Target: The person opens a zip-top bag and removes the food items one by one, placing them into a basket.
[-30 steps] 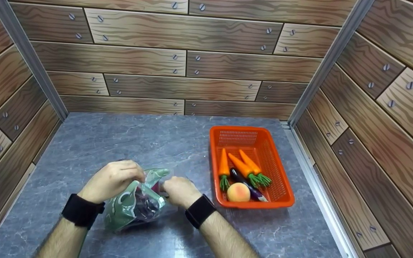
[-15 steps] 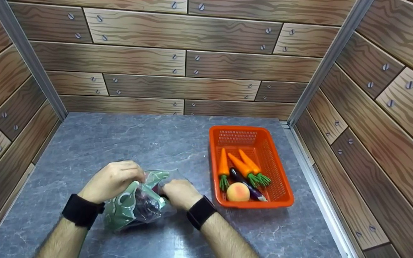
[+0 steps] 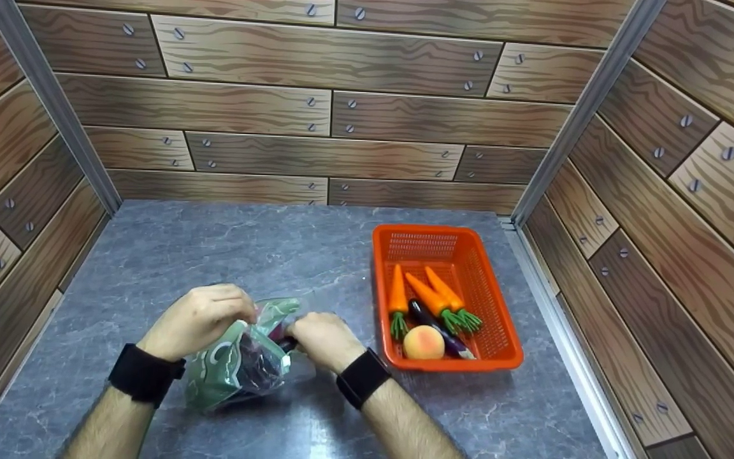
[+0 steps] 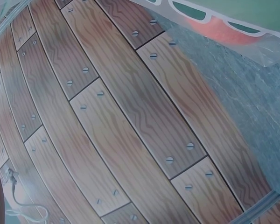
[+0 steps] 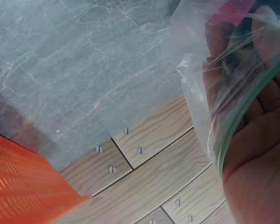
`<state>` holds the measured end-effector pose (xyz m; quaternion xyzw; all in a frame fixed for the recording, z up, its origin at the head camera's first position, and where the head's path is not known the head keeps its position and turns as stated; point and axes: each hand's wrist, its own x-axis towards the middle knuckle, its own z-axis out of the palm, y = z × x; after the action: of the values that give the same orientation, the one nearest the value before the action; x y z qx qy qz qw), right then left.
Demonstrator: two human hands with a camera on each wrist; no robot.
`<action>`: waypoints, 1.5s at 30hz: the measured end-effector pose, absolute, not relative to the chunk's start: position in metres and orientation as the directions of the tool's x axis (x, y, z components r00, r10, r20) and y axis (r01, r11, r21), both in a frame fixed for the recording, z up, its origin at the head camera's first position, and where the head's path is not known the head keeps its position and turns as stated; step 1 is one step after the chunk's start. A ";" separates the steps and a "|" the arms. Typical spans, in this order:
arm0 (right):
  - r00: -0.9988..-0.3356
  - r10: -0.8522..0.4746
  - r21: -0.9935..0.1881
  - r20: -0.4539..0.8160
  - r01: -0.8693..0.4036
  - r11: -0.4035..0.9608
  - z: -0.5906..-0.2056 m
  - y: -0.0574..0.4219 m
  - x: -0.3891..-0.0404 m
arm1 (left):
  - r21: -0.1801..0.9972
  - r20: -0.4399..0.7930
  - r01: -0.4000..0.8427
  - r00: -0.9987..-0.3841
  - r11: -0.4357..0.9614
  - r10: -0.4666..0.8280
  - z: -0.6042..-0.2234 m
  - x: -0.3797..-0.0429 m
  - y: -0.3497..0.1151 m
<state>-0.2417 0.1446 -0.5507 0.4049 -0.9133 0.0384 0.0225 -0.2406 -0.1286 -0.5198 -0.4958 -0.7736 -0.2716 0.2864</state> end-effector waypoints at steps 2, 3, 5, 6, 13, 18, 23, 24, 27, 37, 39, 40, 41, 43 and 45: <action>-0.681 -0.728 -0.037 0.080 -0.732 0.680 -0.548 0.145 -0.241 | 0.137 0.710 0.921 -0.348 0.364 0.612 -0.519 -0.241 -0.129; -0.685 -0.724 -0.027 0.085 -0.728 0.685 -0.547 0.145 -0.240 | 0.138 0.709 0.920 -0.350 0.367 0.613 -0.519 -0.241 -0.129; -0.688 -0.719 -0.004 0.099 -0.723 0.691 -0.546 0.146 -0.240 | 0.134 0.708 0.920 -0.349 0.368 0.614 -0.519 -0.241 -0.129; -0.689 -0.717 0.006 0.106 -0.721 0.693 -0.546 0.147 -0.240 | 0.133 0.708 0.920 -0.348 0.369 0.614 -0.519 -0.241 -0.129; -0.682 -0.718 0.044 0.143 -0.720 0.693 -0.541 0.154 -0.242 | 0.129 0.716 0.924 -0.338 0.361 0.611 -0.519 -0.241 -0.130; -0.677 -0.717 0.036 0.165 -0.722 0.690 -0.536 0.160 -0.241 | 0.124 0.718 0.924 -0.335 0.360 0.610 -0.519 -0.241 -0.131; -0.679 -0.710 0.028 0.186 -0.719 0.695 -0.530 0.168 -0.240 | 0.130 0.713 0.920 -0.346 0.369 0.611 -0.518 -0.241 -0.131; -0.681 -0.708 0.026 0.188 -0.717 0.697 -0.528 0.170 -0.240 | 0.131 0.711 0.919 -0.348 0.371 0.611 -0.518 -0.240 -0.131; -0.691 -0.697 0.017 0.190 -0.708 0.706 -0.524 0.174 -0.240 | 0.133 0.707 0.918 -0.353 0.375 0.613 -0.517 -0.240 -0.131; -0.721 -0.663 -0.017 0.200 -0.680 0.733 -0.511 0.188 -0.242 | 0.127 0.712 0.921 -0.343 0.369 0.612 -0.516 -0.241 -0.132; -0.718 -0.660 -0.021 0.222 -0.680 0.733 -0.510 0.191 -0.242 | 0.124 0.718 0.923 -0.336 0.363 0.609 -0.517 -0.241 -0.132; -0.717 -0.658 -0.025 0.232 -0.680 0.733 -0.510 0.193 -0.242 | 0.123 0.721 0.925 -0.333 0.361 0.608 -0.517 -0.242 -0.133; -0.715 -0.656 -0.027 0.241 -0.681 0.732 -0.509 0.195 -0.242 | 0.122 0.723 0.926 -0.330 0.358 0.606 -0.517 -0.242 -0.133; -0.714 -0.652 -0.033 0.256 -0.680 0.732 -0.508 0.198 -0.243 | 0.122 0.726 0.927 -0.327 0.355 0.605 -0.517 -0.242 -0.133; -0.714 -0.648 -0.033 0.265 -0.678 0.734 -0.507 0.202 -0.243 | 0.123 0.729 0.928 -0.326 0.352 0.603 -0.516 -0.242 -0.133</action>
<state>-0.2429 0.2018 -0.5070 0.3589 -0.9236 0.0639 0.1186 -0.2416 -0.1330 -0.5164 -0.4989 -0.7668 -0.2737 0.2970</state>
